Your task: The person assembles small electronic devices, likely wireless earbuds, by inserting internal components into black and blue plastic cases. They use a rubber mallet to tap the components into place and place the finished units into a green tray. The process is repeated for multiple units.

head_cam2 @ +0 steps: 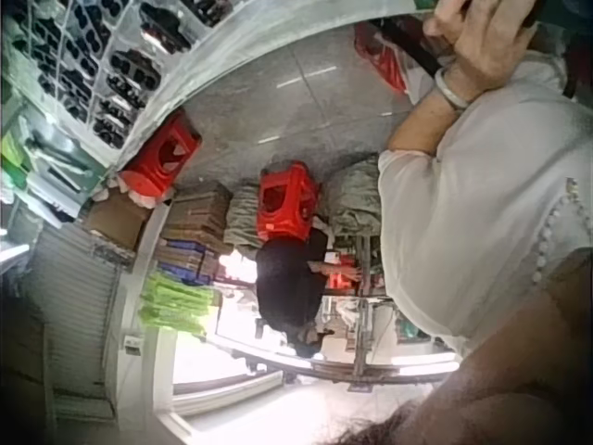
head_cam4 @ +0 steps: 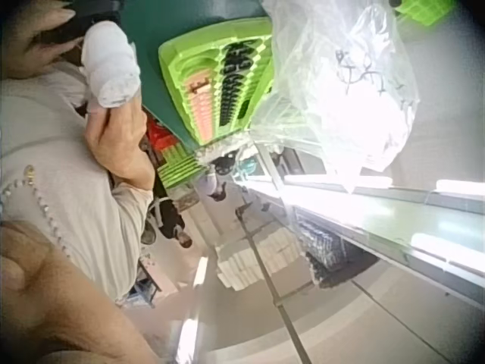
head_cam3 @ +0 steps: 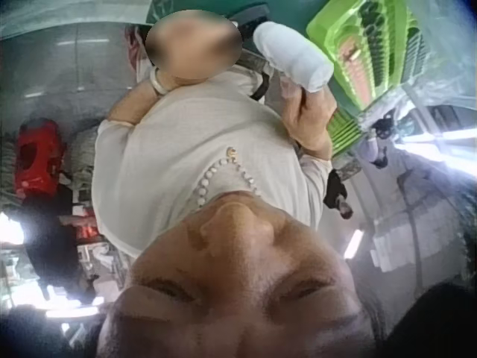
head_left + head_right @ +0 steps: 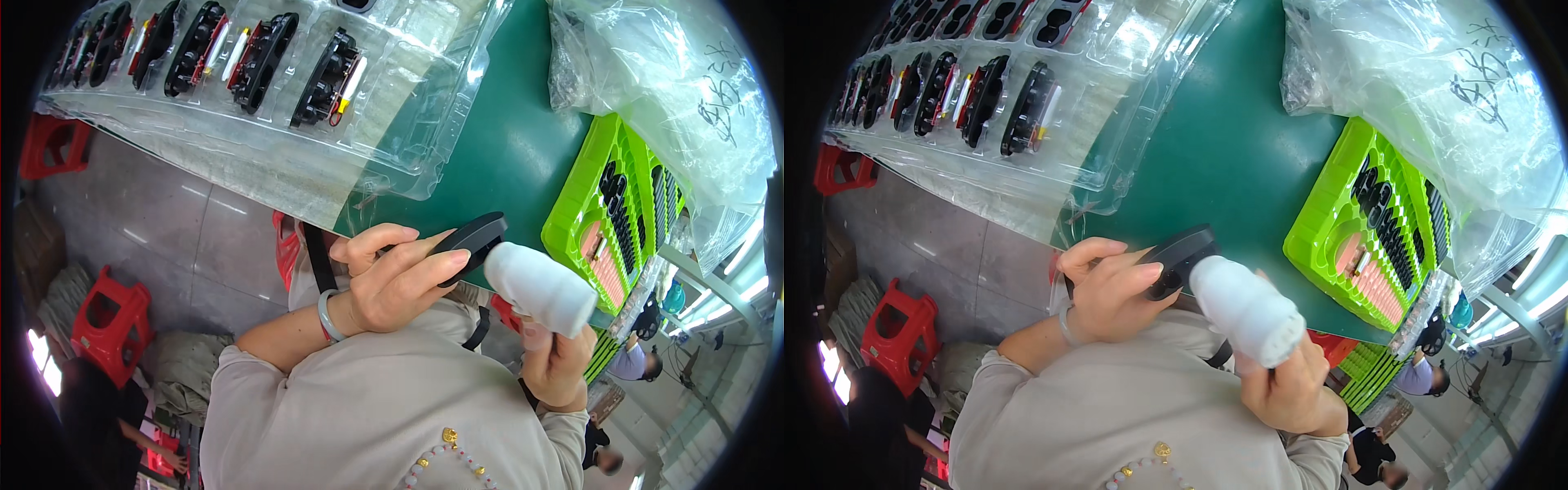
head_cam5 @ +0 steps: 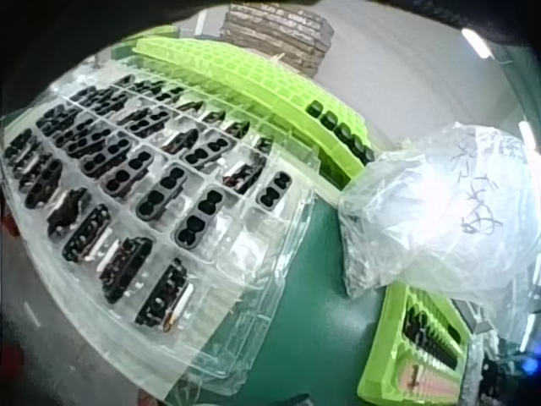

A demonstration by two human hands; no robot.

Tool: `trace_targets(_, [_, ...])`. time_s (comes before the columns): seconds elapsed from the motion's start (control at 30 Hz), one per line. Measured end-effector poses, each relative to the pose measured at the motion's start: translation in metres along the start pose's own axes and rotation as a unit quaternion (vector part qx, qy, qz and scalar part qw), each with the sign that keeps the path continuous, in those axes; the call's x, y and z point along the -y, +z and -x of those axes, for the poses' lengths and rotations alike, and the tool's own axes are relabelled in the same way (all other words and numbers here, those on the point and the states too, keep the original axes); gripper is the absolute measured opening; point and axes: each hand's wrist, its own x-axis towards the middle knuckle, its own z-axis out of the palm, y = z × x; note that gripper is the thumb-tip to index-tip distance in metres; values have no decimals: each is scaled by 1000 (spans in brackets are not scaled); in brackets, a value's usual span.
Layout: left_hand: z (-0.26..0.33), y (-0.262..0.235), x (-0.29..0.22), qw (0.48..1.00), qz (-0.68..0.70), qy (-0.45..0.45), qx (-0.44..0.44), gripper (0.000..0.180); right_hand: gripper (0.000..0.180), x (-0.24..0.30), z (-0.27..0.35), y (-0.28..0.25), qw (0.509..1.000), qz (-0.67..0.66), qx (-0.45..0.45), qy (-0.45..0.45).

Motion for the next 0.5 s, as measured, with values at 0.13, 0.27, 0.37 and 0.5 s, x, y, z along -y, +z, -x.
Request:
trace_targets(0.13, [3,5,-1,999,12,-24,-35,49,21,2,-2,-9,998,8,16,-54])
trace_targets(0.27, [0,3,-3,998,49,-25,-15,48,38,8,-8,14,998,5,23,-66])
trace_targets(0.37, [-1,6,-3,998,36,-19,-51,50,39,-1,-7,-4,997,-41,43,-57])
trace_targets(0.5, [4,-2,-7,993,92,-17,-73,52,37,-2,-11,-9,997,-10,-70,-4])
